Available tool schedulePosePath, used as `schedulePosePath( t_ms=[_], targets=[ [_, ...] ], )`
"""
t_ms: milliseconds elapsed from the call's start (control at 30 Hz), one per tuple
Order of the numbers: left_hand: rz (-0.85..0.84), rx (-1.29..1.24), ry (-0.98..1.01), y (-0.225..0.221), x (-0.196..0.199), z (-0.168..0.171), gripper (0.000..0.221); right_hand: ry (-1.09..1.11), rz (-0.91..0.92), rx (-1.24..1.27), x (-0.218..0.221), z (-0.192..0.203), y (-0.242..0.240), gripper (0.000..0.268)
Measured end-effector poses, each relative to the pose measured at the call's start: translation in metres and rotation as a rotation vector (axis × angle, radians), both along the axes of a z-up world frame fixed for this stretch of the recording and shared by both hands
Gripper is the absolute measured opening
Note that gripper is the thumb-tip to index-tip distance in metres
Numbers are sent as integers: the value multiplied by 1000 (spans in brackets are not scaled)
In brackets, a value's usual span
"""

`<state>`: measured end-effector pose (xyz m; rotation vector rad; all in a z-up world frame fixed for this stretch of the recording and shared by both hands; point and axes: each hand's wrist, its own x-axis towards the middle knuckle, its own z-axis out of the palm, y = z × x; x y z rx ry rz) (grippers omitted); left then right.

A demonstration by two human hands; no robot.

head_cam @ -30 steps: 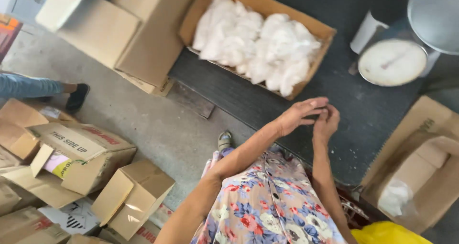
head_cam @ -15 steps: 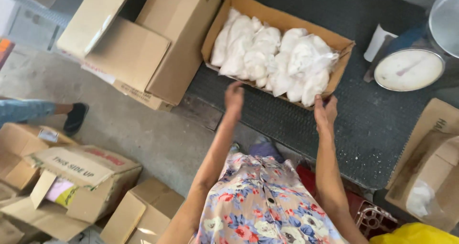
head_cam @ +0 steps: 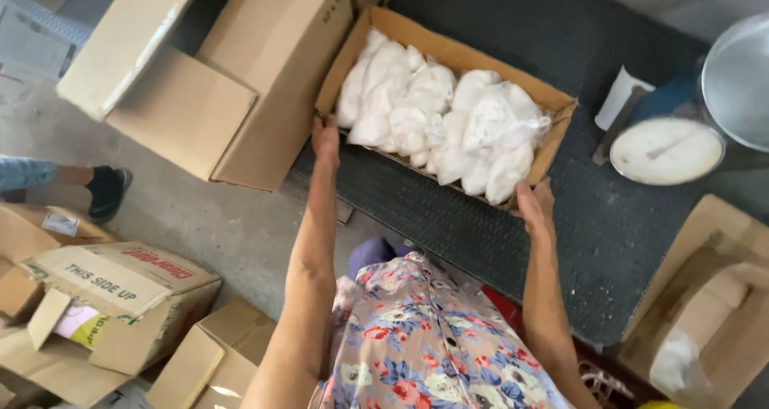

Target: Transferring small white bags from smaller containers and bulk sacks into a larger cardboard box for storage or transport.

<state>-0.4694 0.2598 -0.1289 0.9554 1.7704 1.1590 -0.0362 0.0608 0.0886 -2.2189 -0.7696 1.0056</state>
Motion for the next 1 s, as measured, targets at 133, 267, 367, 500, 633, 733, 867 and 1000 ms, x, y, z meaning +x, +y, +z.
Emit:
schedulePosePath(
  t_ms=[133,267,367,500,633,733,867,1000],
  targets=[
    [-19,-135,94,-1,6,8,51,81,-70,27,-14,36,5,58],
    [61,-161,240,0,8,-1,51,-198,-95,-47,-3,0,4,42],
    [136,-85,384,-1,12,-25,46,-421,3,-42,6,-19,-6,33],
    [188,-81,381,1,18,-17,35,-512,107,106,7,-18,-14,34],
    [233,30,434,-21,26,-11,31,-416,79,139,9,-5,-31,32],
    [197,-21,364,-40,40,13,31,-544,146,117,20,0,-46,32],
    [158,-16,323,-47,54,35,35,-452,72,36,19,20,-58,35],
    [64,-6,269,-37,63,50,35,-347,-135,86,12,13,-69,32]
  ],
)
